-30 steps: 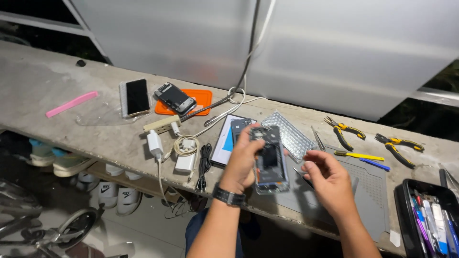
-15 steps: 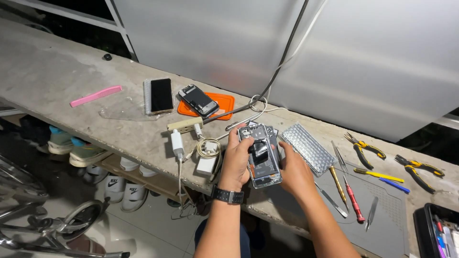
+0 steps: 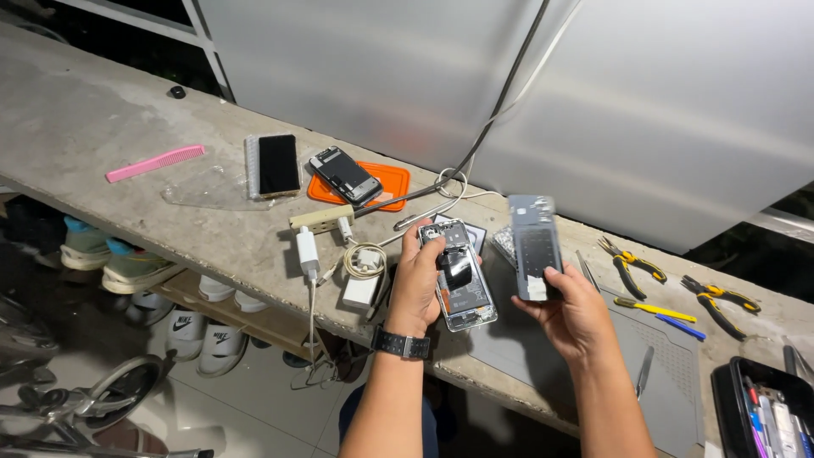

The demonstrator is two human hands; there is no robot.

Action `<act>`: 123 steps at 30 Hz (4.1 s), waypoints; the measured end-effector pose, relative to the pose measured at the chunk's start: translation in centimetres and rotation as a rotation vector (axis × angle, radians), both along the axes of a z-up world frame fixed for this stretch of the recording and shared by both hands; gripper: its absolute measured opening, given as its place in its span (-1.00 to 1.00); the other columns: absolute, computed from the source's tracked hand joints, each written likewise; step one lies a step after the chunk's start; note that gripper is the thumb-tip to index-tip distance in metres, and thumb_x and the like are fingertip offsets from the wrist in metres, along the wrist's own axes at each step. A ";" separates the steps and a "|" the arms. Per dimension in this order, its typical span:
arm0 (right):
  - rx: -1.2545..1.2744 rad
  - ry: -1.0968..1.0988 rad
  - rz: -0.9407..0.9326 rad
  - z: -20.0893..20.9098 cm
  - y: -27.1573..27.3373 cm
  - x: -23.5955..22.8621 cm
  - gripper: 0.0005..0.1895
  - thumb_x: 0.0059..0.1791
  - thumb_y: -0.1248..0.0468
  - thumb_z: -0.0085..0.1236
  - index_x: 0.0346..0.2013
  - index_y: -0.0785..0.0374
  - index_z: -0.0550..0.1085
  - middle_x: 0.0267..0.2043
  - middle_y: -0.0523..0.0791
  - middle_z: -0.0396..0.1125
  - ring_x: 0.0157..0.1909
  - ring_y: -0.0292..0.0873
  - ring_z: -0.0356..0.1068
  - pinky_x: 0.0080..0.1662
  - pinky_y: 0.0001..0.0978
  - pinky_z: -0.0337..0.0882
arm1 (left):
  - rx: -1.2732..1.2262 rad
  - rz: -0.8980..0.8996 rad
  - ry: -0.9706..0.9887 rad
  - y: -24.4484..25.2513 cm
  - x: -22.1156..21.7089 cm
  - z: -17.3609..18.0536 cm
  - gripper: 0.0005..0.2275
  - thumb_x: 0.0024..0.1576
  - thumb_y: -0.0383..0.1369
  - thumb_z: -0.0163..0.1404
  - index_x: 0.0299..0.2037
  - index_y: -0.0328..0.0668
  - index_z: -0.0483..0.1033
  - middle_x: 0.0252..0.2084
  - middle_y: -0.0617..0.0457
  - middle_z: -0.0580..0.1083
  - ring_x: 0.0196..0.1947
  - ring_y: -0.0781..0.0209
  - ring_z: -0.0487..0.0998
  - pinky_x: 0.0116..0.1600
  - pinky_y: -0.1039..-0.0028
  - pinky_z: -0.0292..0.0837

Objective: Clearing a cluttered workbench by sorting and placing tools and electronic parts into a storage container.

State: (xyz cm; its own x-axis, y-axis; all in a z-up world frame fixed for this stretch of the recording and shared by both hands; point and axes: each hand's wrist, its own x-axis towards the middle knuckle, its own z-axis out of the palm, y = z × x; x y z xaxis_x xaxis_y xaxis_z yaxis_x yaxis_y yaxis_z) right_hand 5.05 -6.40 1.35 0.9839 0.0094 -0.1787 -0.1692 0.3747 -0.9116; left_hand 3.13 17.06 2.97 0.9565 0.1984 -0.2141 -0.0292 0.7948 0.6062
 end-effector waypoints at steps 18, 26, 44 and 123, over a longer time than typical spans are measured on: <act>0.306 -0.053 0.197 6.2 0.9 -5.3 -0.35 0.28 -0.11 -0.32 0.52 0.17 0.36 0.30 0.28 0.45 0.02 0.20 0.57 -0.20 -0.16 0.56 | -0.077 -0.098 0.057 -3.4 -0.8 3.4 -0.62 0.39 -0.01 -0.18 -0.04 -0.19 0.46 -0.30 -0.24 0.59 -0.38 -0.12 0.64 -0.22 0.13 0.58; -1.171 -0.325 -0.018 5.5 6.1 -7.9 -0.32 0.11 -0.04 0.05 0.56 -0.49 0.28 0.08 -0.07 0.22 0.16 -0.11 0.26 0.16 -0.03 0.42 | -0.077 0.018 0.168 -3.8 -0.8 3.6 -0.52 0.32 0.02 -0.22 0.33 -0.02 0.41 0.08 -0.19 0.54 0.10 -0.08 0.60 0.15 0.14 0.53; -1.495 -0.595 0.084 2.9 8.4 -9.4 -0.42 0.15 0.08 0.01 0.50 -0.07 0.33 0.46 0.22 0.11 0.22 0.38 0.32 0.04 0.30 0.46 | 0.319 -0.031 0.186 -3.4 -1.4 3.1 -0.63 0.31 -0.38 -0.12 0.34 0.11 0.31 -0.04 -0.09 0.58 -0.25 0.11 0.61 -0.14 0.33 0.57; -1.214 -0.373 0.016 3.9 -2.8 2.1 -0.43 -0.11 -0.01 0.51 0.18 -0.05 0.60 -0.12 -0.08 0.47 -0.03 -0.08 0.50 -0.01 -0.07 0.53 | -0.197 -0.185 -0.189 -9.6 0.7 -1.4 -0.50 0.25 -0.33 0.14 0.40 -0.21 0.34 0.18 -0.11 0.47 0.16 0.00 0.55 0.23 0.10 0.58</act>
State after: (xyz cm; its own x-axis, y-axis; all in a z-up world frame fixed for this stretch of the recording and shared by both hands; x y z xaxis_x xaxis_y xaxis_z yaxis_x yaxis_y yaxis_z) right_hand 7.20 -9.19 5.28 0.9774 0.0463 0.2061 0.1737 -0.7317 -0.6591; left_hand 3.79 7.48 1.59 0.9989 -0.0097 -0.0462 0.0290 0.8985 0.4380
